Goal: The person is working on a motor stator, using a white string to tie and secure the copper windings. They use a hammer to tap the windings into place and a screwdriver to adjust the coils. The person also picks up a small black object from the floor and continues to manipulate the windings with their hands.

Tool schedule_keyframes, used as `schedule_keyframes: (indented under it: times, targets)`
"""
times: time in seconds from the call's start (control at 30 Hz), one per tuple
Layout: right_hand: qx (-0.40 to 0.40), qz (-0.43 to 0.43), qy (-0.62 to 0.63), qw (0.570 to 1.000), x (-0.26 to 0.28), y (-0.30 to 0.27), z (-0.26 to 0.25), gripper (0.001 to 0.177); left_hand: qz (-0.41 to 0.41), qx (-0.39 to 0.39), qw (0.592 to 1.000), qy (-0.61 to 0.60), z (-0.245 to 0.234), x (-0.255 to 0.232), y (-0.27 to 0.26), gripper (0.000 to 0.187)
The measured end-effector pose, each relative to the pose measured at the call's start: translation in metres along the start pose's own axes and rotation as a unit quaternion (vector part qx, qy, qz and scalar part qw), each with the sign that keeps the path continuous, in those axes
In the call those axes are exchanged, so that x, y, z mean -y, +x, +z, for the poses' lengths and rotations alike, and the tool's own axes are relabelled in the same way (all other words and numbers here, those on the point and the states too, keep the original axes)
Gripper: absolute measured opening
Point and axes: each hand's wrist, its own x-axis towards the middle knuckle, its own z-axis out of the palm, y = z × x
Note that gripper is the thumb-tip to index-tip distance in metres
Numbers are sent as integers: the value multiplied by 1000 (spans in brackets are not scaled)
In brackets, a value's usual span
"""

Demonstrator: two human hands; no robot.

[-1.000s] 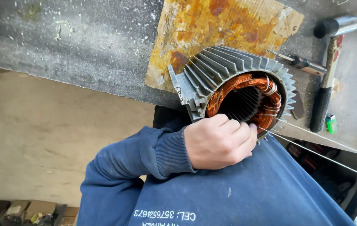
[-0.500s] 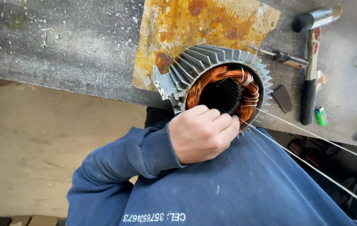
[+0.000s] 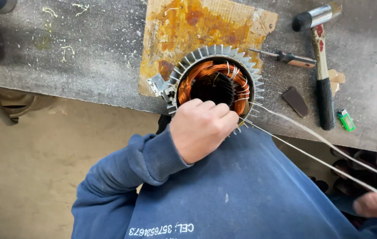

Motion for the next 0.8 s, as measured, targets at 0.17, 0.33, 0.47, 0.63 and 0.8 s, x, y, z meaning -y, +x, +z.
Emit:
schedule_keyframes:
  times: [0.17,0.33,0.47,0.63,0.8]
  targets:
    - [-24,-296,192,935,96,230,-62,53,68,25,988,-138,-24,13,29,27]
    - [-98,-358,231,899,125,297,-53,46,52,109,880,-459,-36,40,41,35]
    - [-82,-364,266,889,110,313,-41,45,130,77,831,-535,-38,43,40,42]
    - [-66,-308,243,917,97,317,-43,48,151,36,829,-537,-36,41,37,42]
    - [-79,-162,206,962,78,296,-40,50,99,62,796,-594,-37,41,44,42]
